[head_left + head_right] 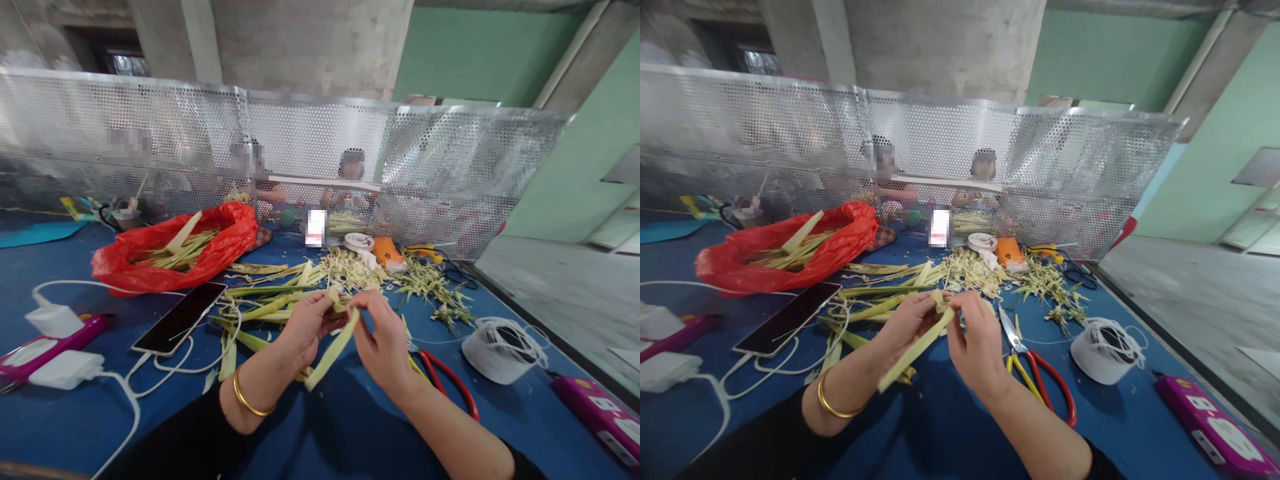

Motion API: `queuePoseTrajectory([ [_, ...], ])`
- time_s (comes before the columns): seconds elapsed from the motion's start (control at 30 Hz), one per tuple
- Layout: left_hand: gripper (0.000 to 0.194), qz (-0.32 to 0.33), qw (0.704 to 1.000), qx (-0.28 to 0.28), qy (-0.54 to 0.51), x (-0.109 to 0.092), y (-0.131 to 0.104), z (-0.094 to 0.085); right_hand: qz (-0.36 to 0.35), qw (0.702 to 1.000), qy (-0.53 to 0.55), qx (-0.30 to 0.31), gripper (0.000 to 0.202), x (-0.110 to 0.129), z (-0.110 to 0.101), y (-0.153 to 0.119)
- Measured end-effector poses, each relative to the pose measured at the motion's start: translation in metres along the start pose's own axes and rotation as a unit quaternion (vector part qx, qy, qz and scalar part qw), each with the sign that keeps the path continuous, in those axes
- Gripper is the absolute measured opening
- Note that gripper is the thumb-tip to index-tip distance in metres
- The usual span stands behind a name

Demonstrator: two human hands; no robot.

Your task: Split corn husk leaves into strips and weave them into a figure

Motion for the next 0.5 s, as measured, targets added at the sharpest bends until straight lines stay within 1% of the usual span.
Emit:
queuePoseTrajectory([
  [0.07, 0.010, 0.019, 0.999, -0.039, 0.034, -0.006, -0.003, -0.002, 0.041, 0.999, -0.023, -0.023, 0.014, -0.007, -0.003, 0.001],
  [0.13, 0.011, 0.038, 0.995, -0.063, 0.068, -0.010, -0.005, -0.002, 0.059, 0.996, -0.065, -0.018, 0.017, -0.011, -0.003, 0.001],
  [0.23, 0.013, 0.052, 0.991, -0.069, 0.101, -0.012, -0.006, -0.002, 0.107, 0.988, -0.113, 0.020, 0.015, -0.017, -0.001, -0.001],
  [0.3, 0.014, 0.054, 0.991, -0.063, 0.108, -0.011, -0.006, -0.001, 0.161, 0.980, -0.107, 0.045, 0.012, -0.023, 0.000, -0.002],
  [0.37, 0.014, 0.056, 0.991, -0.057, 0.108, -0.011, -0.006, -0.001, 0.213, 0.974, -0.051, 0.052, 0.010, -0.029, 0.002, -0.004],
  [0.43, 0.015, 0.055, 0.992, -0.055, 0.103, -0.011, -0.005, -0.001, 0.254, 0.965, 0.044, 0.039, 0.011, -0.035, 0.005, -0.004],
  [0.47, 0.015, 0.050, 0.993, -0.049, 0.099, -0.011, -0.005, -0.001, 0.275, 0.955, 0.108, 0.025, 0.014, -0.037, 0.006, -0.004],
  [0.5, 0.016, 0.042, 0.994, -0.041, 0.093, -0.011, -0.005, 0.000, 0.299, 0.937, 0.180, 0.007, 0.016, -0.040, 0.008, -0.005],
])
Point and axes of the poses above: each hand's wrist, its own y-axis towards the middle knuckle, its own z-axis out of the palm, x = y × z, the point moved 5 cm from there along y, towards the middle knuckle, and after that the axes turned 7 degrees about y, right-handed, at the moved point
